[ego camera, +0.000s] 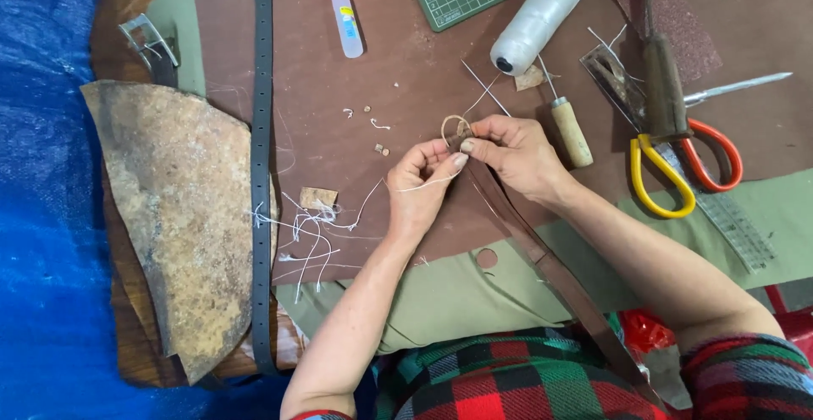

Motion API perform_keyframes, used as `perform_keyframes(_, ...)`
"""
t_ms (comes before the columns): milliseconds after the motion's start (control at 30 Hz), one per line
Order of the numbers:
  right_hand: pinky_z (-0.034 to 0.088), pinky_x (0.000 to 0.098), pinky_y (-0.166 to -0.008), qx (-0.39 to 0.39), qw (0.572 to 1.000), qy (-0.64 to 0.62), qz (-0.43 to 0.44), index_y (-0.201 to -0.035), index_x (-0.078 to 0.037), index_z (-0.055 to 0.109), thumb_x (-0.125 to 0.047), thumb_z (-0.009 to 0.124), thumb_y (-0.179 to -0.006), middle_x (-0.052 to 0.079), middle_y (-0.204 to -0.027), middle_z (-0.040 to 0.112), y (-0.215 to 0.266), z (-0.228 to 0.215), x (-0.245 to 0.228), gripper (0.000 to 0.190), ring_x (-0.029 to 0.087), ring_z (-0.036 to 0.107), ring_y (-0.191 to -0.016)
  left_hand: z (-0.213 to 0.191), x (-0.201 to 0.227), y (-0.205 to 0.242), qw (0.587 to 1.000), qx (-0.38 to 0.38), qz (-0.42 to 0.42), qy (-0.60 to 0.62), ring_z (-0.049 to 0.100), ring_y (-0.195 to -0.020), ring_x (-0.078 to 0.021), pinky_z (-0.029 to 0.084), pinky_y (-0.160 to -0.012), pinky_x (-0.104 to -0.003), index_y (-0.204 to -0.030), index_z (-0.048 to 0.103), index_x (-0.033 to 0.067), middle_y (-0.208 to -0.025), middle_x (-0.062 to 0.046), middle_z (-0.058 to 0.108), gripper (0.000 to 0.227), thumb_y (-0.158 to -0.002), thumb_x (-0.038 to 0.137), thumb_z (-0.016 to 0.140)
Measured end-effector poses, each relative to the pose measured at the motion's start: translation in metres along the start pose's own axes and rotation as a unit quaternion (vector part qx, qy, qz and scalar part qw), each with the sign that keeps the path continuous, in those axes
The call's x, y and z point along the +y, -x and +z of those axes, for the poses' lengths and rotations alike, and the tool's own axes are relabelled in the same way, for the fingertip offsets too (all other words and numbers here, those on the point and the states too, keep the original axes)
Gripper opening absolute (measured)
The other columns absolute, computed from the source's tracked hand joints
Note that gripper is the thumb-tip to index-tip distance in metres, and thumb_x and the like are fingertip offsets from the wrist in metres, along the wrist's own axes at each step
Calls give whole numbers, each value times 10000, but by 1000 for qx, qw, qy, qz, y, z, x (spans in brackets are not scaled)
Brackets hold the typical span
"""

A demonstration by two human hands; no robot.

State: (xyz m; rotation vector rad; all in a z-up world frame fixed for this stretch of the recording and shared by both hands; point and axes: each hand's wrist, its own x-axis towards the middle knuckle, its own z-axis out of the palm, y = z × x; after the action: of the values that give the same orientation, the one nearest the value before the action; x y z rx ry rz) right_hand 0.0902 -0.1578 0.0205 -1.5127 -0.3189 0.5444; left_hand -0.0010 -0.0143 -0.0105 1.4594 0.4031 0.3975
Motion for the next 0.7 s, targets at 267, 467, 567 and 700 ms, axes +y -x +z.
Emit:
perform_keyframes(267, 548, 200, -726, -11, 998, -40, 47, -1126, -38, 767, -109, 818, -886, 28, -860, 719, 4, 11, -22, 256, 48, 608, -797, -11, -19, -9, 993, -27, -49, 104, 741, -703, -149, 585, -560, -206, -1041, 728, 5, -794, -137, 732, 158, -910, 64, 793)
perform_keyframes(467, 540, 195, -674, 10, 998, -44, 35, -1073, -35, 775, -103, 839, -869, 39, -822, 709, 4, 13, -15, 225, 49, 594, -743, -13, -18, -10, 989, -31, -55, 132, 748, -696, -179, 587, -545, -212, -1030, 720, -19, -763, -140, 704, 151, -906, 38, 785)
perform_keyframes(567, 548, 214, -672, 15, 998, -45, 30, -1060, -26, 775, -93, 840, -871, 43, -822, 707, 6, 13, -16, 211, 58, 597, -759, -13, -18, -10, 989, -29, -57, 132, 751, -677, -194, 585, -524, -219, -1008, 721, -23, -744, -154, 701, 144, -892, 21, 794)
perform_keyframes(700, 553, 215, -671, 13, 999, -35, 11, -1051, -31, 777, -88, 841, -873, 49, -827, 714, 7, 14, -18, 197, 57, 602, -773, -13, -26, -10, 989, -24, -56, 136, 756, -659, -206, 587, -508, -221, -982, 726, -24, -729, -171, 707, 137, -874, 3, 806)
